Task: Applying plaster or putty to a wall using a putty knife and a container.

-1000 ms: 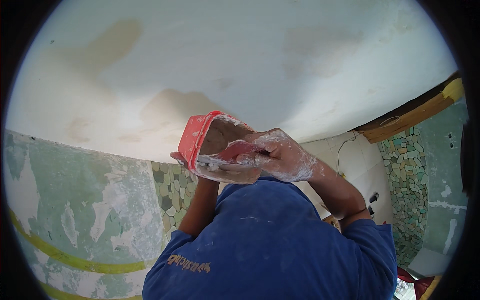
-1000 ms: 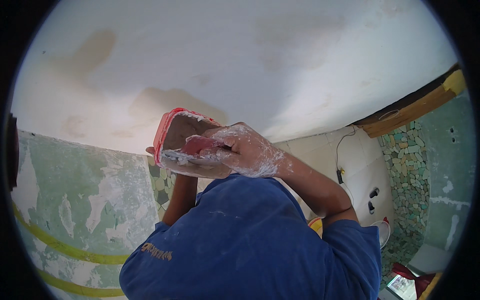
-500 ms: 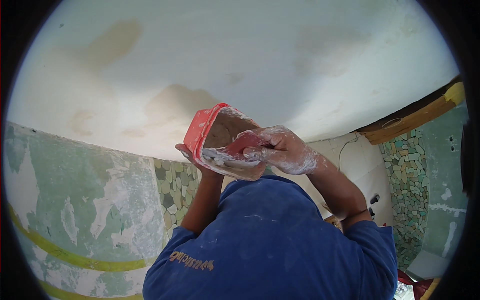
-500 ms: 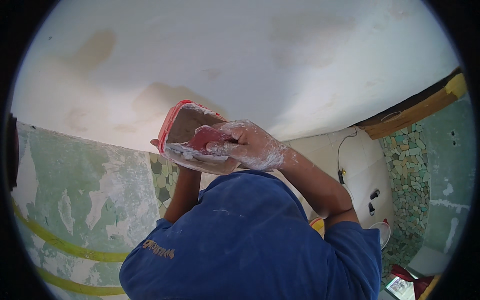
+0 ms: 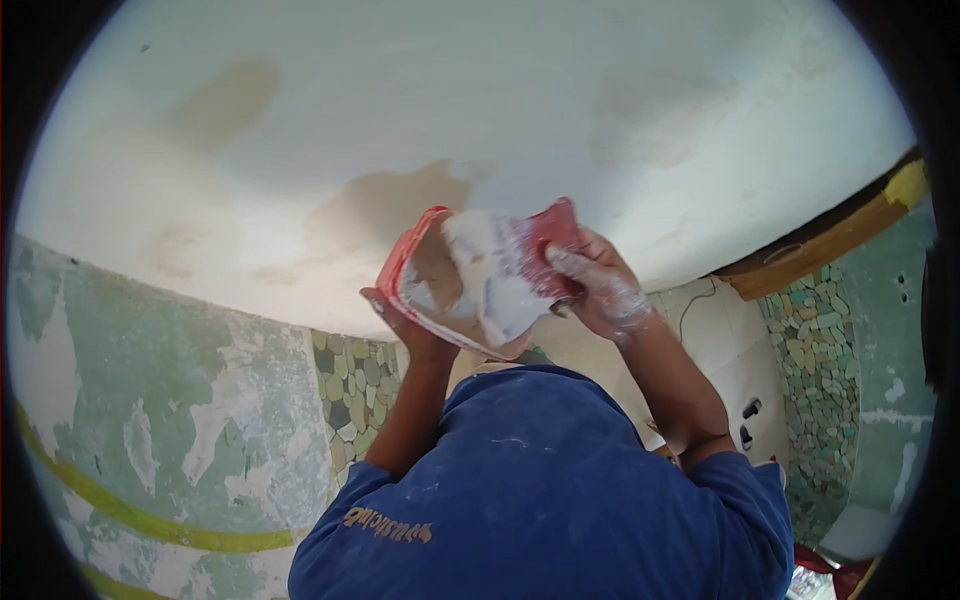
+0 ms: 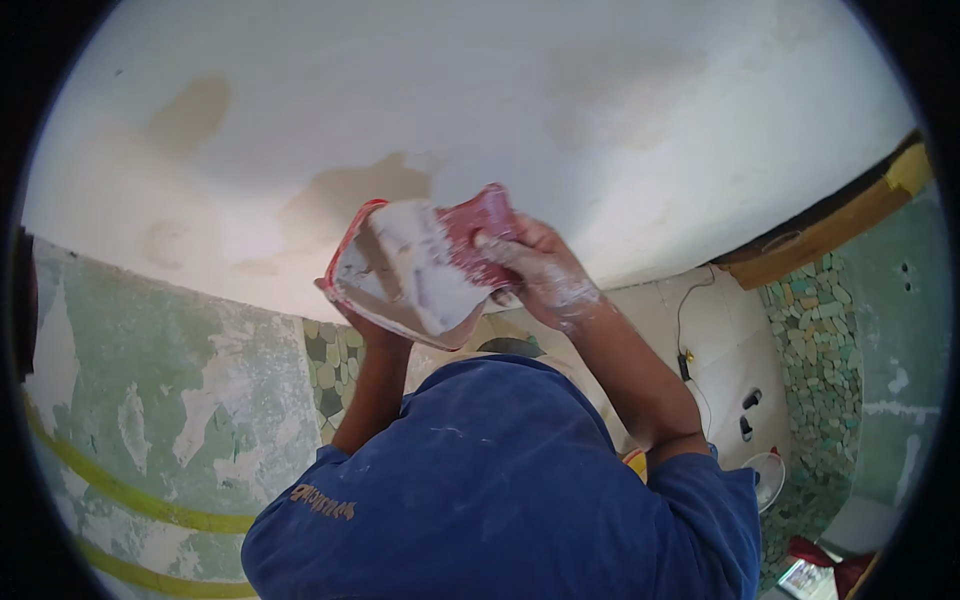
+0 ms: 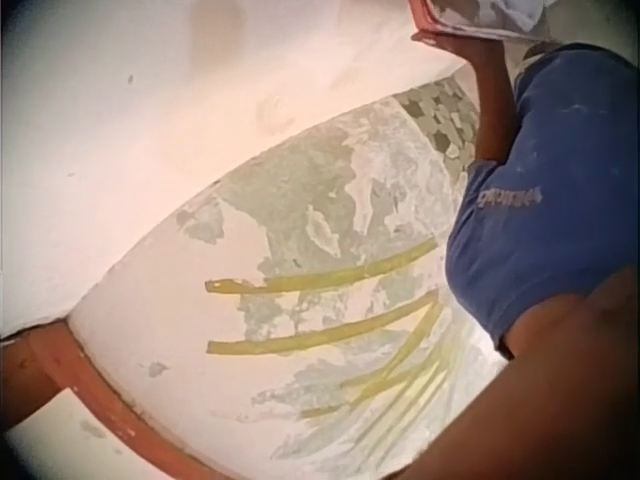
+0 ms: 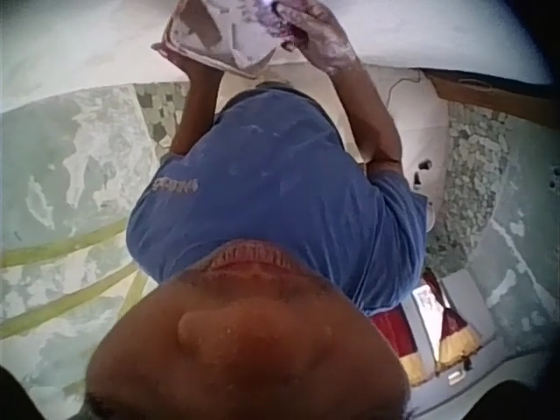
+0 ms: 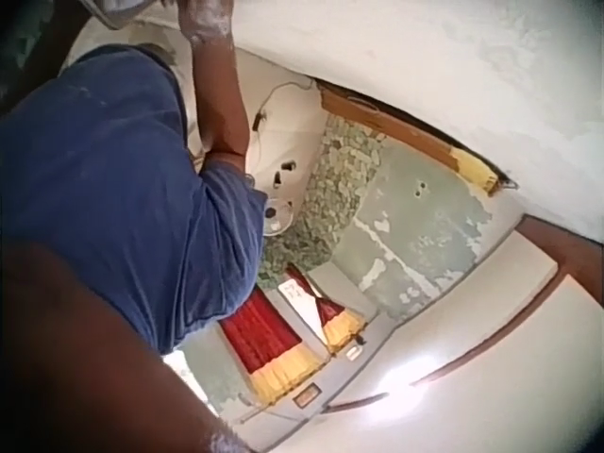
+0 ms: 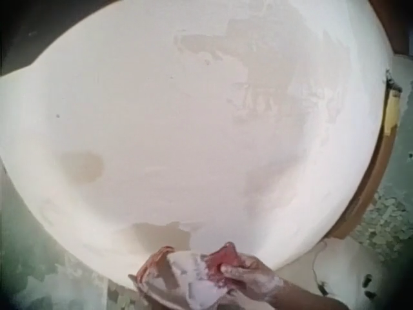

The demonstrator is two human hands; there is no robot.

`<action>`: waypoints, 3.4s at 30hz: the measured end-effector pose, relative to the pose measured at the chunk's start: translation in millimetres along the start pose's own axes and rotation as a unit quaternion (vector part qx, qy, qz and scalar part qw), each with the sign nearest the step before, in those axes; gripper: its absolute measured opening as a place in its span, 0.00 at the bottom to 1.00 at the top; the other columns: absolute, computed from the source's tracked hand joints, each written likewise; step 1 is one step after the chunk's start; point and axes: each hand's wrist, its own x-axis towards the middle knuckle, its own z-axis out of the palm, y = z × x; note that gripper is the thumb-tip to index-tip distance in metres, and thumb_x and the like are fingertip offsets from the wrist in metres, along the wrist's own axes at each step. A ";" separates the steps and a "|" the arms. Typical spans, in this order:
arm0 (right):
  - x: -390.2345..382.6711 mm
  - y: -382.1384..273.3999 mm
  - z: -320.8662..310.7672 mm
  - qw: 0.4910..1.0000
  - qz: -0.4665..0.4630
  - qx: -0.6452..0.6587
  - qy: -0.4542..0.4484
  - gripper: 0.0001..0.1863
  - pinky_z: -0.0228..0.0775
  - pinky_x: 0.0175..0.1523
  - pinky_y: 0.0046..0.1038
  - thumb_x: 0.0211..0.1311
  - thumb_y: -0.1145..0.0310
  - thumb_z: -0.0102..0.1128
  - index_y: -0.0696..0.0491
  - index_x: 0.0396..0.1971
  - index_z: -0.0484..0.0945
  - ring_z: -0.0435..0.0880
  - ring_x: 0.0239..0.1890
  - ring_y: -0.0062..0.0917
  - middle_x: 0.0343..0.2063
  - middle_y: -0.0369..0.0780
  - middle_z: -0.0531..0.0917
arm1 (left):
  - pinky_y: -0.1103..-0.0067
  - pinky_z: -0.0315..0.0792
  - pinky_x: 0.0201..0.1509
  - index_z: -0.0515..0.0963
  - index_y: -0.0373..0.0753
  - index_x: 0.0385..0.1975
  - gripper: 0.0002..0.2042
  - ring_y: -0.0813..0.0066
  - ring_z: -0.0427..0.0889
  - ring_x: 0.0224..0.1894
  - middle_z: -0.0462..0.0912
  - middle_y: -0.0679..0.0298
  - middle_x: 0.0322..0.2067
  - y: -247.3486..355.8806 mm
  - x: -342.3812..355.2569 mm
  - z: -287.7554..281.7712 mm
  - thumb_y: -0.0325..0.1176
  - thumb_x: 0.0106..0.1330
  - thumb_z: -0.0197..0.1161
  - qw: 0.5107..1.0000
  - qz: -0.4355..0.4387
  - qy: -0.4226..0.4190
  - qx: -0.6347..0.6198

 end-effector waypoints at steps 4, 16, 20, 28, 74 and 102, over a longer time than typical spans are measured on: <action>-0.1 0.4 -8.7 0.989 -0.018 0.093 0.115 0.13 0.65 0.23 0.19 0.69 0.64 0.61 0.49 0.51 0.76 0.81 0.28 0.14 0.35 0.33 0.85 | 0.62 0.62 0.70 0.59 0.44 0.69 0.40 0.60 0.67 0.66 0.65 0.60 0.67 -6.8 3.4 2.7 0.71 0.71 0.28 1.000 0.001 0.016 -0.019; -13.4 24.6 -35.4 0.973 -0.040 0.213 0.077 0.17 0.82 0.30 0.26 0.65 0.67 0.64 0.51 0.52 0.76 0.86 0.34 0.21 0.39 0.36 0.85 | 0.60 0.60 0.72 0.60 0.43 0.69 0.42 0.57 0.66 0.68 0.65 0.59 0.67 -19.1 7.7 2.6 0.72 0.69 0.30 0.995 0.044 -0.034 0.088; -30.5 21.4 -33.2 0.962 -0.093 0.225 0.121 0.18 0.84 0.36 0.28 0.63 0.70 0.65 0.51 0.52 0.76 0.86 0.37 0.22 0.42 0.37 0.85 | 0.61 0.75 0.59 0.65 0.43 0.61 0.23 0.60 0.78 0.53 0.75 0.58 0.54 -3.0 -7.2 4.0 0.51 0.76 0.45 0.999 0.009 -0.008 -0.038; -49.4 -70.7 -100.4 0.864 -0.423 0.022 0.273 0.25 0.80 0.48 0.29 0.62 0.73 0.64 0.56 0.59 0.71 0.83 0.41 0.24 0.43 0.38 0.83 | 0.57 0.73 0.60 0.66 0.50 0.62 0.28 0.59 0.74 0.57 0.72 0.62 0.58 2.1 17.0 -10.0 0.62 0.73 0.43 0.997 -0.046 0.031 -0.061; -2.1 -269.4 -66.7 0.343 -0.575 -0.653 0.354 0.19 0.77 0.51 0.33 0.56 0.82 0.59 0.49 0.46 0.83 0.83 0.44 0.34 0.42 0.38 0.86 | 0.56 0.75 0.58 0.70 0.51 0.61 0.32 0.59 0.78 0.55 0.77 0.64 0.56 -3.4 13.0 -16.4 0.68 0.70 0.40 0.998 -0.022 -0.008 -0.056; 29.3 -191.9 -62.0 0.425 -0.501 -0.709 0.256 0.24 0.74 0.51 0.35 0.50 0.82 0.62 0.47 0.48 0.82 0.83 0.47 0.35 0.44 0.39 0.85 | 0.54 0.74 0.59 0.69 0.52 0.62 0.34 0.57 0.77 0.57 0.75 0.64 0.58 -0.2 12.2 -35.5 0.70 0.69 0.40 0.997 -0.017 0.015 -0.068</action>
